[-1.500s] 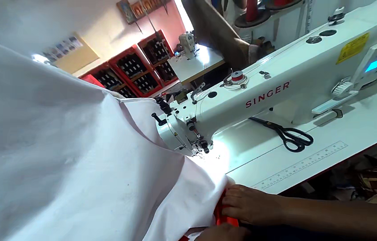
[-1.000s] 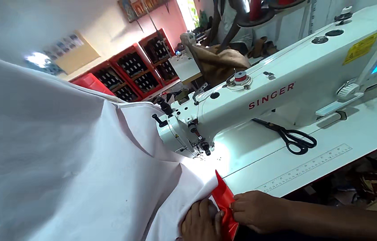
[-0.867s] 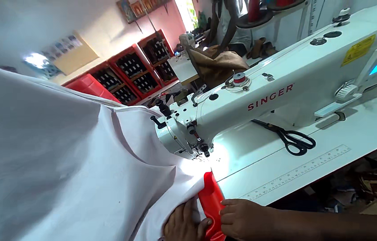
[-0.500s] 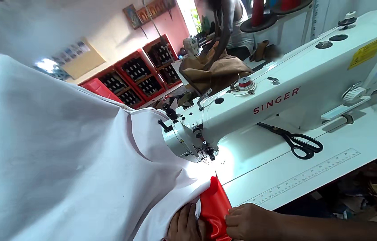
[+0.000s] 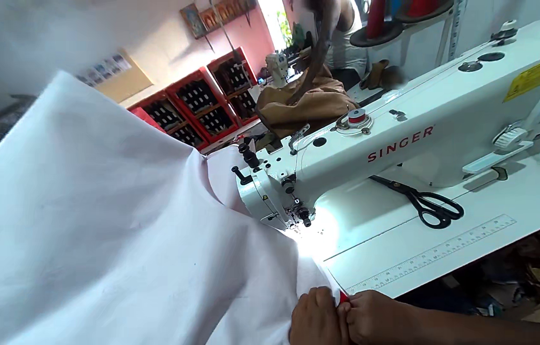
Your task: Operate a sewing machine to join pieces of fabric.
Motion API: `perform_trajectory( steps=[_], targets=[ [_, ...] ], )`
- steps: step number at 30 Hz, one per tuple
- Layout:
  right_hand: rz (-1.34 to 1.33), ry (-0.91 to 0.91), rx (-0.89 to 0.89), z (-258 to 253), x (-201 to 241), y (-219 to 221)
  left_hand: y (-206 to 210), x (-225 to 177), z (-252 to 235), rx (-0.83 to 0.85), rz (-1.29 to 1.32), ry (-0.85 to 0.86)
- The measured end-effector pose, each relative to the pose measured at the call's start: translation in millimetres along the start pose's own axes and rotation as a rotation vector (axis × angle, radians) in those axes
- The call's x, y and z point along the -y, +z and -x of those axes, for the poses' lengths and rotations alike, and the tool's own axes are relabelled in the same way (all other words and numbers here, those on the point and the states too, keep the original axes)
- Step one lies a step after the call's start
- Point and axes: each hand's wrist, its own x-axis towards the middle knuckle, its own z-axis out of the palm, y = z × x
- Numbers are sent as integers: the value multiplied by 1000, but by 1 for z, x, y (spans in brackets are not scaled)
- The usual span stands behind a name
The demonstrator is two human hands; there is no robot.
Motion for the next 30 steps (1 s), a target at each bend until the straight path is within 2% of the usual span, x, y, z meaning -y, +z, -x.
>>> perform_trajectory(
  steps=[5, 9, 11, 13, 16, 19, 22, 23, 26, 28, 30],
  targets=[
    [-74, 16, 22, -3, 0, 0, -23, 30, 5, 150, 187, -175],
    [-356, 219, 150, -8, 5, -10, -44, 35, -4, 175, 385, -417],
    [-419, 284, 197, -9, 6, -15, -48, 36, -9, 146, 416, -475],
    [-434, 283, 238, -11, 5, -18, -52, 32, -14, 155, 341, -447],
    [-337, 205, 279, -13, 2, -18, -50, 18, -23, 61, 128, -272],
    [-336, 206, 417, -24, 3, -20, -32, 5, -28, -139, -52, -47],
    [-246, 260, 481, -33, 11, -21, -8, -6, -18, -145, -149, 56],
    [-190, 238, 440, -30, 14, -17, -4, -5, -13, -110, -152, 70],
    [1, 72, 33, -14, 15, 4, -6, 9, -3, 31, -73, 63],
    [24, 49, -48, -9, 14, 6, -3, 18, 4, 97, -23, 55],
    [-6, 42, -40, -4, 13, 5, 1, 22, 8, 118, -5, 61]
  ],
)
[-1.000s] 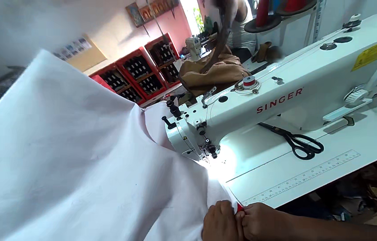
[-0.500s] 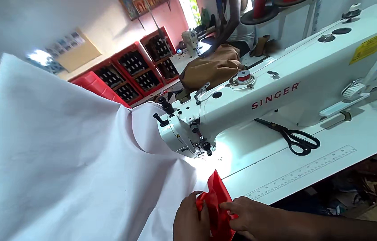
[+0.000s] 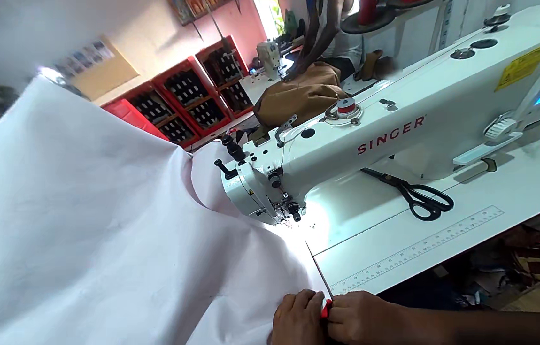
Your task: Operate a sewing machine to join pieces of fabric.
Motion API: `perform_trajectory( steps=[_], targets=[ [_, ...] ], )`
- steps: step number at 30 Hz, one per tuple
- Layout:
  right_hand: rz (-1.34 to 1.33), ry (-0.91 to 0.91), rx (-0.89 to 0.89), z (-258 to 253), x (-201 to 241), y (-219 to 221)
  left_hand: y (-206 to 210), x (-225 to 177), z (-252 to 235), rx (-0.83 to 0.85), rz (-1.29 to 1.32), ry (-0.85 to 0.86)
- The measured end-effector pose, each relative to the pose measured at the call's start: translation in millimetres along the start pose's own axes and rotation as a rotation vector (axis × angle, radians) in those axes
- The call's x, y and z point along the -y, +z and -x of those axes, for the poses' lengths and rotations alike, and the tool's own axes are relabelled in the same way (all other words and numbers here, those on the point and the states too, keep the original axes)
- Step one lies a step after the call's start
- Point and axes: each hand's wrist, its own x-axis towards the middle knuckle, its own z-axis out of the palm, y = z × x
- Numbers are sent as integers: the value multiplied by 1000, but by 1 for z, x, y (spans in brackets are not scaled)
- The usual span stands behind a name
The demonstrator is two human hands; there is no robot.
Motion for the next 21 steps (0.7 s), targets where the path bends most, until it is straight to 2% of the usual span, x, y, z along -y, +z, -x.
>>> perform_trajectory(
  steps=[9, 17, 21],
  targets=[
    [-22, -17, 21, 1, -5, -3, 3, 2, -1, 71, -44, 39],
    [-27, -36, 18, -2, -9, 0, 9, 1, 3, 42, -16, 5],
    [-51, -61, 69, -2, -11, -3, 19, 9, 5, -47, -32, 47]
  ],
)
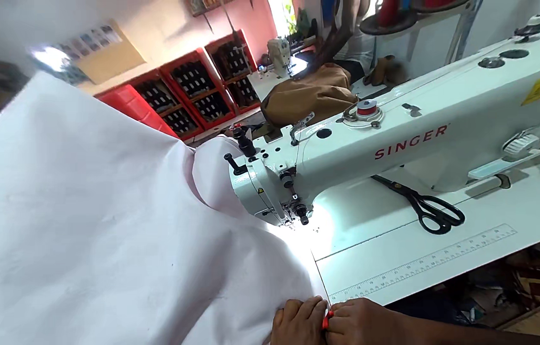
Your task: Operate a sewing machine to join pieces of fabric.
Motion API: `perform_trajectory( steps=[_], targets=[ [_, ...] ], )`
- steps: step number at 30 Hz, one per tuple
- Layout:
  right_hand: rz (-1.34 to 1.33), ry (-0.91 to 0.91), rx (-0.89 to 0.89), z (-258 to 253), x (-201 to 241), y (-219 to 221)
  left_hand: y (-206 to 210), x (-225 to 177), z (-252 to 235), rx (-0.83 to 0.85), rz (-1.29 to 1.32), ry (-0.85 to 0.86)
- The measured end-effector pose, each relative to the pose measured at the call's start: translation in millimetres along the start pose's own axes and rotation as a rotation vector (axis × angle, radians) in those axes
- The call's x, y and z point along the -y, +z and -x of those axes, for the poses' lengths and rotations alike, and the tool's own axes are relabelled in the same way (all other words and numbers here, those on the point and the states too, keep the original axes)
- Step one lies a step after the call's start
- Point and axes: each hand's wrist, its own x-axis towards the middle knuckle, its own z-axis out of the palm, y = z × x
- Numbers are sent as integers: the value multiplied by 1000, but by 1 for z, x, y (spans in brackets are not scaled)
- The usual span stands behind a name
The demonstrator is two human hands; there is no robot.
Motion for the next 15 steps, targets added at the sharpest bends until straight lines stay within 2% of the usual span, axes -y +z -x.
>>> perform_trajectory(
  steps=[9, 15],
  targets=[
    [7, 74, 27, -10, -18, 5, 16, 26, -22, -142, -58, 47],
    [-8, 134, 77, -21, -37, 3, 21, 36, -44, -158, -49, 27]
  ],
)
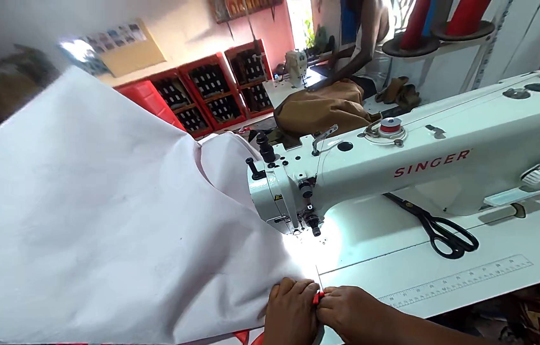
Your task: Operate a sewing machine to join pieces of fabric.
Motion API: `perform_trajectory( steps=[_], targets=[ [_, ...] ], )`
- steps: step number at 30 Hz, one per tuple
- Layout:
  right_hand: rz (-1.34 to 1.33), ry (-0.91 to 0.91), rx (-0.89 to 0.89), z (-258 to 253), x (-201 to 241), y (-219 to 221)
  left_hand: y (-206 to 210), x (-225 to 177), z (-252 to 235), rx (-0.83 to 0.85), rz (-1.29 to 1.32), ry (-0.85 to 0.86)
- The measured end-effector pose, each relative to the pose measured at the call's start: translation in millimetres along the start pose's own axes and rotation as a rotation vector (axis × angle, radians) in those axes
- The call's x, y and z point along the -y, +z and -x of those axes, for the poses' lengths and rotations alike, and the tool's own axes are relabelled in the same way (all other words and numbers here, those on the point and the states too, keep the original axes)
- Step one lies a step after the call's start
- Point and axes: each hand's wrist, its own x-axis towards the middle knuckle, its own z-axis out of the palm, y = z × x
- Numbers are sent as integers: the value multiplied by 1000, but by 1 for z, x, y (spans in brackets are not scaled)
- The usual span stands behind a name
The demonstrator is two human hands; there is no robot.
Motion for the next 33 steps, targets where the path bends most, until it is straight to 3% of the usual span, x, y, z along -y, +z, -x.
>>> perform_trajectory(
  steps=[10, 14, 22, 23, 27, 30, 33],
  targets=[
    [-96, 138, 92, -17, -25, -2, 8, 18, -34, 61, -11, -58],
    [-79, 201, 63, -22, -27, 4, 5, 28, -47, 158, 11, -85],
    [-109, 204, 133, -25, -25, -3, -5, 30, -43, 200, 156, -129],
    [-124, 193, 154, -26, -25, -5, -13, 29, -37, 181, 233, -155],
    [-159, 157, 212, -27, -25, -8, -40, 26, 17, -212, 301, -147],
    [-141, 98, 226, -33, -23, -4, -68, 31, 66, -139, 258, -158],
    [-46, -89, 103, -43, -9, 12, -76, 42, 105, -36, 239, -166]
  ],
)
